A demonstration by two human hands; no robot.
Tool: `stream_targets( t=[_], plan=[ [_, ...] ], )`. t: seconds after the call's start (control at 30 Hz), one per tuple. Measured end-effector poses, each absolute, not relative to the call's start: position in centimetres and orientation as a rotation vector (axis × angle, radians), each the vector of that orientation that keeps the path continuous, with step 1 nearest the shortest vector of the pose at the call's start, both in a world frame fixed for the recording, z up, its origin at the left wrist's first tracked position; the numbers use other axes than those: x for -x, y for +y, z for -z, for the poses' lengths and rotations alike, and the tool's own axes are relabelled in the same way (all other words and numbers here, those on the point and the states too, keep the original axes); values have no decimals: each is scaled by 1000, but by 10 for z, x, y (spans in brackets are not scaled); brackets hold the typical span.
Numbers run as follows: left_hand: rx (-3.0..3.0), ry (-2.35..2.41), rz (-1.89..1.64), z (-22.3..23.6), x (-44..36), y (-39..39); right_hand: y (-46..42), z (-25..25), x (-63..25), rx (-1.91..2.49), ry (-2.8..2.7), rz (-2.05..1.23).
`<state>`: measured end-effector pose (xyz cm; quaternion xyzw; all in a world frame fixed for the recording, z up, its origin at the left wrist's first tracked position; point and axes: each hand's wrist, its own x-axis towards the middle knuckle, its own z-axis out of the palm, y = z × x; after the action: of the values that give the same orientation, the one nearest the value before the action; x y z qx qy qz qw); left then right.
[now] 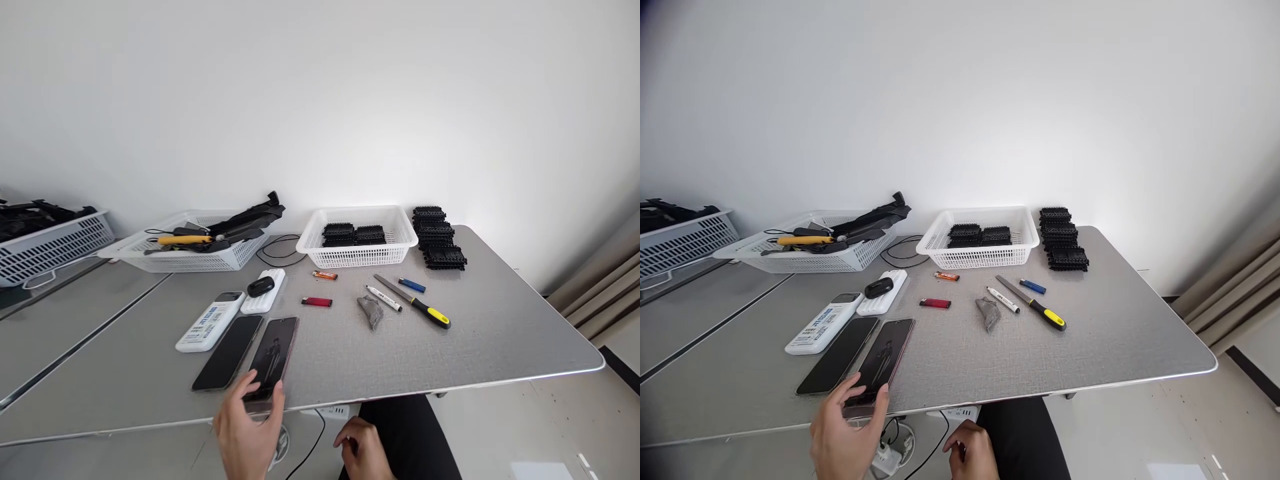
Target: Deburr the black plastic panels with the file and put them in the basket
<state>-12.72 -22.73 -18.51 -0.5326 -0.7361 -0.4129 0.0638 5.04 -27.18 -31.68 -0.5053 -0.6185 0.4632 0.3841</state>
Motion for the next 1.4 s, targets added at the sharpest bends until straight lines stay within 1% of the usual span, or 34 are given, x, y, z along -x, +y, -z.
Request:
stream_targets(
  t=[0.1, 0.2, 0.3, 0.37, 0.43, 0.53, 0.73, 0.97, 1.2, 1.4],
  plan=[
    [1581, -2292, 1287, 186, 129, -229, -272, 317, -51, 1298, -1585, -1206],
    [1708, -2328, 1168, 177, 134, -220, -273, 318, -49, 1305, -1575, -1210],
    [1924, -2263, 1051, 168, 140, -206, -273, 317, -48, 1312, -1567, -1211],
    [2009, -2136, 1153, 165, 143, -198, -272, 317, -48, 1318, -1564, -1208],
    [1976, -2018, 1263, 165, 144, -193, -271, 317, -49, 1329, -1552, -1202],
    [1896, -1947, 1324, 169, 145, -192, -270, 317, -49, 1340, -1533, -1208],
    [1846, -1956, 1250, 174, 143, -194, -271, 317, -48, 1341, -1526, -1216],
    [1829, -1991, 1244, 175, 144, -192, -270, 316, -48, 1335, -1528, -1228],
    [1787, -2033, 1386, 178, 150, -195, -270, 316, -49, 1340, -1531, -1211],
    [1754, -2126, 1652, 184, 161, -196, -272, 316, -50, 1348, -1541, -1216]
  ],
)
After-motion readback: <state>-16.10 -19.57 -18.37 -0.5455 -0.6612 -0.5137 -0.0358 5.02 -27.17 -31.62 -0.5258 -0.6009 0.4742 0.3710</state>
